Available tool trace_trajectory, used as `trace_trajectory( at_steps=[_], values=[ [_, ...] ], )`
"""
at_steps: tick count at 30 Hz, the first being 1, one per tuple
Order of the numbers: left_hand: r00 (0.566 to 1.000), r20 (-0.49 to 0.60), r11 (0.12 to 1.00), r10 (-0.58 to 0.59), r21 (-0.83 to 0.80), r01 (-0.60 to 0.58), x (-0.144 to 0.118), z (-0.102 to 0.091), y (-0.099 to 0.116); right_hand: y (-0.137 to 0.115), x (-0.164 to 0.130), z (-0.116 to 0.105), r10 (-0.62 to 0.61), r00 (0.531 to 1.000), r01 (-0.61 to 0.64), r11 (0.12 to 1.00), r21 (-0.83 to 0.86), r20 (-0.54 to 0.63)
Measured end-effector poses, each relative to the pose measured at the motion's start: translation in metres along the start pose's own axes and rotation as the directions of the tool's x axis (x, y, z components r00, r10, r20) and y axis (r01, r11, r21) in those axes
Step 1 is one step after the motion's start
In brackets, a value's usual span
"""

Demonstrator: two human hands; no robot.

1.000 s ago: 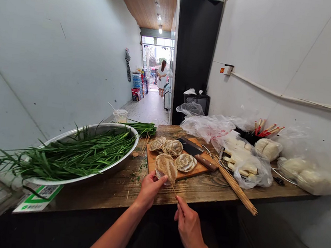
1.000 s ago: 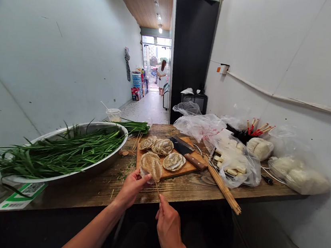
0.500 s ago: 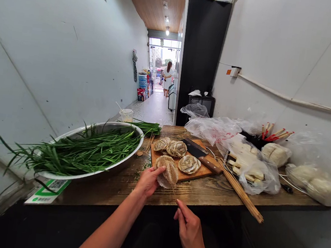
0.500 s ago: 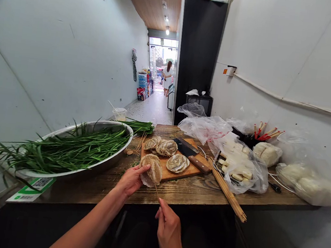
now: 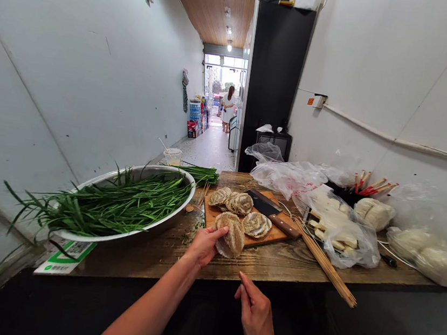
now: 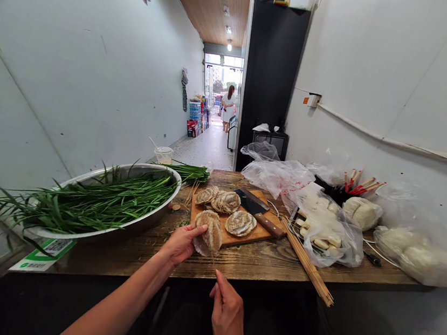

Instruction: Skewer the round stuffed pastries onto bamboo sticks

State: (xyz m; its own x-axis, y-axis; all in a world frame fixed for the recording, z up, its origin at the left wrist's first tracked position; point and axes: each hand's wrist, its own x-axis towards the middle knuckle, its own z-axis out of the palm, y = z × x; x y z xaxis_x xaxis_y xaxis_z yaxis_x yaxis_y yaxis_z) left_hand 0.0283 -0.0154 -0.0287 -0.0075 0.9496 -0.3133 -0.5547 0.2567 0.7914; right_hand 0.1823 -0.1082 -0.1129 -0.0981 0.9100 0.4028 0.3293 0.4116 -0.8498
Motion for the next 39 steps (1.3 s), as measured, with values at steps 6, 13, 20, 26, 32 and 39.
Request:
trace_trajectory(
  at_steps=[6,13,20,26,32,39],
  values=[
    [1.000,-0.010,1.000,-0.011,0.005,0.011,0.001,0.002,0.001,0.002,0.001,0.002,-0.010,1.000,0.010,1.000,-0.017,-0.021],
    [1.000,-0.006,1.000,-0.013,0.026,0.013,0.003,0.001,-0.005,-0.002,0.006,0.002,0.007,0.999,-0.007,1.000,-0.001,-0.048],
    [1.000,-0.002,1.000,-0.008,0.001,0.008,0.005,0.010,-0.007,-0.006,0.019,0.000,0.031,0.998,-0.030,0.999,0.023,-0.048],
    [0.998,-0.063,0.999,0.017,-0.035,-0.020,0.010,0.006,-0.018,-0.014,0.020,-0.006,0.119,0.990,-0.119,0.993,-0.011,0.070],
    [0.991,-0.134,0.998,-0.007,-0.062,-0.001,0.020,0.002,-0.026,-0.026,0.023,-0.013,0.282,0.943,-0.304,0.946,0.115,0.177],
    [0.986,-0.151,0.995,-0.065,-0.090,0.052,0.032,-0.005,-0.024,-0.024,0.010,-0.016,0.429,0.826,-0.529,0.815,0.236,0.367]
  ],
)
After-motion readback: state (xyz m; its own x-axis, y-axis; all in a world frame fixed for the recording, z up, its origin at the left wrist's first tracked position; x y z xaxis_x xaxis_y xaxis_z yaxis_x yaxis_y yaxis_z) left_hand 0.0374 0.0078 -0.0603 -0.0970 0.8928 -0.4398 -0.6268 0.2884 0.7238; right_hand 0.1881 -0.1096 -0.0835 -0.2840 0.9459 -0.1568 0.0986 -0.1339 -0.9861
